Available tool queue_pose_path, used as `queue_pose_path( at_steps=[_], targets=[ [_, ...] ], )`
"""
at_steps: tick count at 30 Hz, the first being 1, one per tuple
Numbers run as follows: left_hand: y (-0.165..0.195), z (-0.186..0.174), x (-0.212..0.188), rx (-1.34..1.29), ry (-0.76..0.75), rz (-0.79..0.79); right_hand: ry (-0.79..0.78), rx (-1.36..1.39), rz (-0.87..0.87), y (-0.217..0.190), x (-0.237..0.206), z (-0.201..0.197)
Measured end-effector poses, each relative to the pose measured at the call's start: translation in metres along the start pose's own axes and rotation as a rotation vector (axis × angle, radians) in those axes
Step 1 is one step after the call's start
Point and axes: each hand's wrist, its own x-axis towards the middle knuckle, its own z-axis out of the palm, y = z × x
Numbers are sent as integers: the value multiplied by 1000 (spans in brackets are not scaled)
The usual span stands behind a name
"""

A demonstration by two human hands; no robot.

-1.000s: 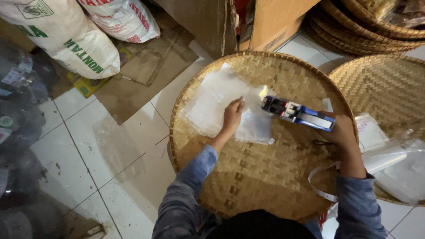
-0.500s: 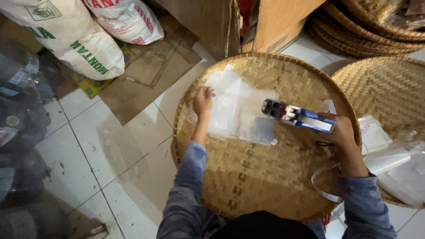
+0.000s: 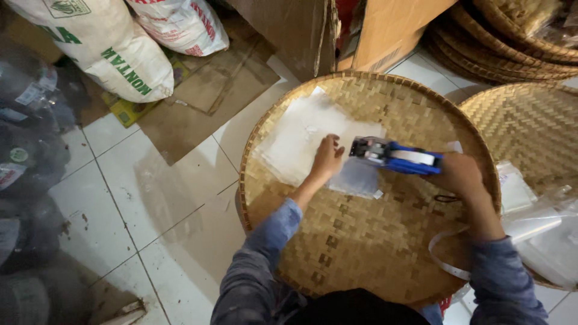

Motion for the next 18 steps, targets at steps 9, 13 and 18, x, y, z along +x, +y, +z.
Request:
queue_pose_path(
  at_steps=[9,13,18],
  targets=[
    [13,2,-26,575,-71,126,-133,-130,151,-3,-3,-22],
    [25,0,-25,643,-70,104,-164,-233,199,11,-9,-41],
    [31,1,-27,532,-156,6,-133,-167,196,16,-5,-33]
  ],
)
